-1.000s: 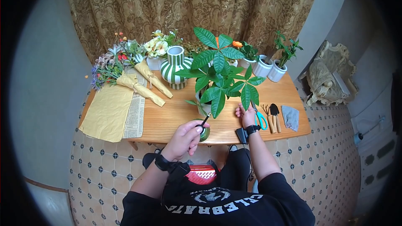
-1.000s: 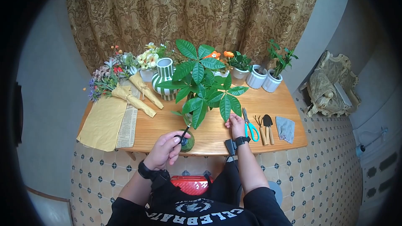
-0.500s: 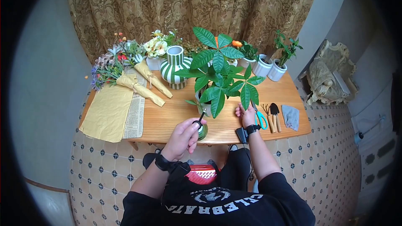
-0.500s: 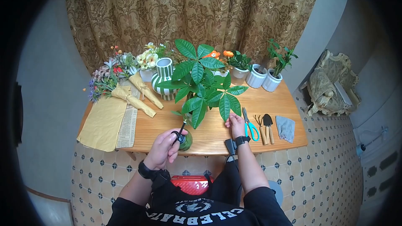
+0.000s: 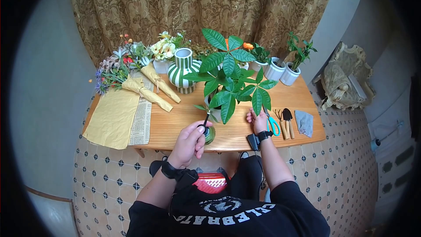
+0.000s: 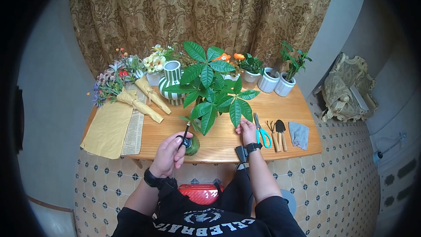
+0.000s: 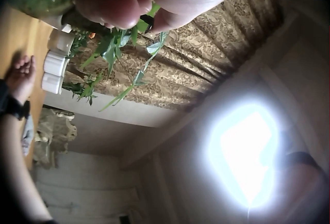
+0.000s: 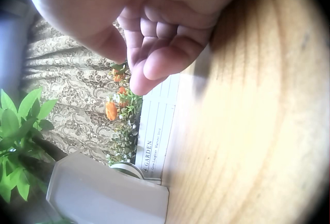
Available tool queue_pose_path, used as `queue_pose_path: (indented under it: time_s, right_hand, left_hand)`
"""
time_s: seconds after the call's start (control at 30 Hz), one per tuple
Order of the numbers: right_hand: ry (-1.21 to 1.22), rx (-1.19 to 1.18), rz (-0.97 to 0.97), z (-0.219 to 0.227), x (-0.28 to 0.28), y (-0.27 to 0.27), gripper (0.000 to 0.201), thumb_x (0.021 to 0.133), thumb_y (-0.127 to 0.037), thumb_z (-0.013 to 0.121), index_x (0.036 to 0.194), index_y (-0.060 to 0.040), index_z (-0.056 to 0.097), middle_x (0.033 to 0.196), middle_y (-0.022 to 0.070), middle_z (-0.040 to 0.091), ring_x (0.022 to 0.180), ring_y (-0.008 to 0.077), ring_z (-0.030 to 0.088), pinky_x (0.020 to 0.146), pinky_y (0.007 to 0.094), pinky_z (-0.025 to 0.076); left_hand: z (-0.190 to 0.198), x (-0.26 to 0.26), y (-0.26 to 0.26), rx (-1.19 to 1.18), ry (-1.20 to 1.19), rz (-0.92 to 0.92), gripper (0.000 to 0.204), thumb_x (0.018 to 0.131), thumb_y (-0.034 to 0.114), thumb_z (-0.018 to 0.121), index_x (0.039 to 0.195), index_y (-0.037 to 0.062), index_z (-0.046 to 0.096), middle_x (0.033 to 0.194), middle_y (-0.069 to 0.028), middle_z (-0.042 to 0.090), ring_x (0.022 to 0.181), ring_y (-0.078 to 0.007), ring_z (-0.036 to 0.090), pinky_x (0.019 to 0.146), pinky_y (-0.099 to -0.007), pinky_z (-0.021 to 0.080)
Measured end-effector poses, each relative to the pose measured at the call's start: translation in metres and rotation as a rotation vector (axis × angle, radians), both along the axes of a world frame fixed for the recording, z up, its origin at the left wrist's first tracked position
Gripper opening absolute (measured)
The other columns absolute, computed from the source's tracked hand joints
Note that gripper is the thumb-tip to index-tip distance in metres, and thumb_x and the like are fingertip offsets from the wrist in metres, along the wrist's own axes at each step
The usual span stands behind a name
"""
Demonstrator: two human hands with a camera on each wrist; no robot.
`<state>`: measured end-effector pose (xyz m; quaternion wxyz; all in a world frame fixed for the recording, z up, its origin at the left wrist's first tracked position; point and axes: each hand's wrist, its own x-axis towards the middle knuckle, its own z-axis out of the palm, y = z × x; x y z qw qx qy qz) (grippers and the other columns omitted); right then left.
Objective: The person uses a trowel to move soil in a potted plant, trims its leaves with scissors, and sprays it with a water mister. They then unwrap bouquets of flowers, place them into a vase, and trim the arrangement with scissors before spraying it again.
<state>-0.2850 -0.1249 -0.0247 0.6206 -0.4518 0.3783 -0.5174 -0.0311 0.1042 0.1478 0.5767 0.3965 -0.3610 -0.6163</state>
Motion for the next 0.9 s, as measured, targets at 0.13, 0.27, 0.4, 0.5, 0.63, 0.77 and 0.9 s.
queue_pose_path:
  time_s: [0.13, 0.27, 0.4, 0.5, 0.63, 0.77, 0.9]
  right_hand:
    - [-0.001, 0.001, -0.005, -0.0006, 0.0001, -0.0001, 0.016, 0.094, -0.016, 0.058, 0.103, -0.0026, 0.058, 0.076, 0.0064, 0.062, 0.060, 0.0114, 0.058, 0.054, 0.0226, 0.046]
    - [0.001, 0.003, -0.010, -0.0006, 0.0001, -0.0003, 0.016, 0.094, -0.015, 0.058, 0.103, -0.0024, 0.058, 0.076, 0.0064, 0.062, 0.060, 0.0115, 0.058, 0.054, 0.0227, 0.046]
    - [0.010, 0.003, -0.013, 0.0011, 0.0003, 0.0010, 0.016, 0.094, -0.016, 0.058, 0.103, -0.0020, 0.057, 0.076, 0.0066, 0.062, 0.060, 0.0115, 0.058, 0.054, 0.0228, 0.047]
    - [0.009, 0.008, -0.016, 0.0011, 0.0007, 0.0007, 0.017, 0.094, -0.016, 0.058, 0.103, -0.0017, 0.057, 0.076, 0.0067, 0.062, 0.060, 0.0114, 0.058, 0.054, 0.0228, 0.047]
    - [0.008, 0.012, -0.015, 0.0015, 0.0007, 0.0006, 0.017, 0.094, -0.016, 0.057, 0.103, -0.0014, 0.057, 0.076, 0.0069, 0.062, 0.060, 0.0115, 0.058, 0.054, 0.0229, 0.047]
    - [0.013, 0.000, -0.011, 0.0005, 0.0006, 0.0000, 0.017, 0.095, -0.016, 0.057, 0.103, -0.0011, 0.057, 0.076, 0.0071, 0.062, 0.060, 0.0117, 0.058, 0.054, 0.0229, 0.047]
    - [0.007, 0.001, -0.008, -0.0006, -0.0003, -0.0005, 0.017, 0.095, -0.016, 0.057, 0.104, -0.0009, 0.057, 0.076, 0.0072, 0.062, 0.061, 0.0120, 0.059, 0.054, 0.0230, 0.047]
  left_hand:
    - [-0.0011, -0.0001, 0.0002, -0.002, 0.017, 0.000, 0.037, 0.100, 0.025, 0.040, 0.120, -0.0038, 0.051, 0.054, 0.0030, 0.036, 0.037, -0.0052, 0.032, 0.036, -0.0169, 0.033]
    - [-0.0016, 0.0001, 0.0004, -0.018, 0.012, 0.003, 0.038, 0.100, 0.025, 0.040, 0.120, -0.0038, 0.051, 0.054, 0.0030, 0.036, 0.037, -0.0052, 0.032, 0.036, -0.0169, 0.033]
    - [-0.0021, 0.0005, 0.0000, -0.013, 0.026, 0.021, 0.037, 0.100, 0.025, 0.038, 0.121, -0.0031, 0.050, 0.055, 0.0023, 0.037, 0.037, -0.0058, 0.033, 0.036, -0.0175, 0.033]
    - [-0.0022, 0.0003, -0.0003, -0.002, 0.069, 0.066, 0.036, 0.100, 0.024, 0.037, 0.121, -0.0023, 0.049, 0.056, 0.0016, 0.037, 0.038, -0.0063, 0.033, 0.037, -0.0182, 0.033]
    - [-0.0023, 0.0031, -0.0019, 0.012, 0.101, 0.140, 0.031, 0.101, 0.023, 0.038, 0.119, 0.0015, 0.050, 0.056, 0.0021, 0.038, 0.038, -0.0070, 0.036, 0.037, -0.0195, 0.032]
    - [-0.0046, 0.0074, -0.0035, -0.006, 0.112, 0.165, 0.029, 0.100, 0.023, 0.039, 0.119, 0.0032, 0.051, 0.055, 0.0026, 0.038, 0.038, -0.0071, 0.036, 0.037, -0.0201, 0.031]
    - [-0.0051, 0.0071, -0.0034, -0.005, 0.124, 0.157, 0.030, 0.101, 0.024, 0.038, 0.117, 0.0026, 0.051, 0.054, 0.0027, 0.037, 0.038, -0.0070, 0.034, 0.037, -0.0202, 0.030]
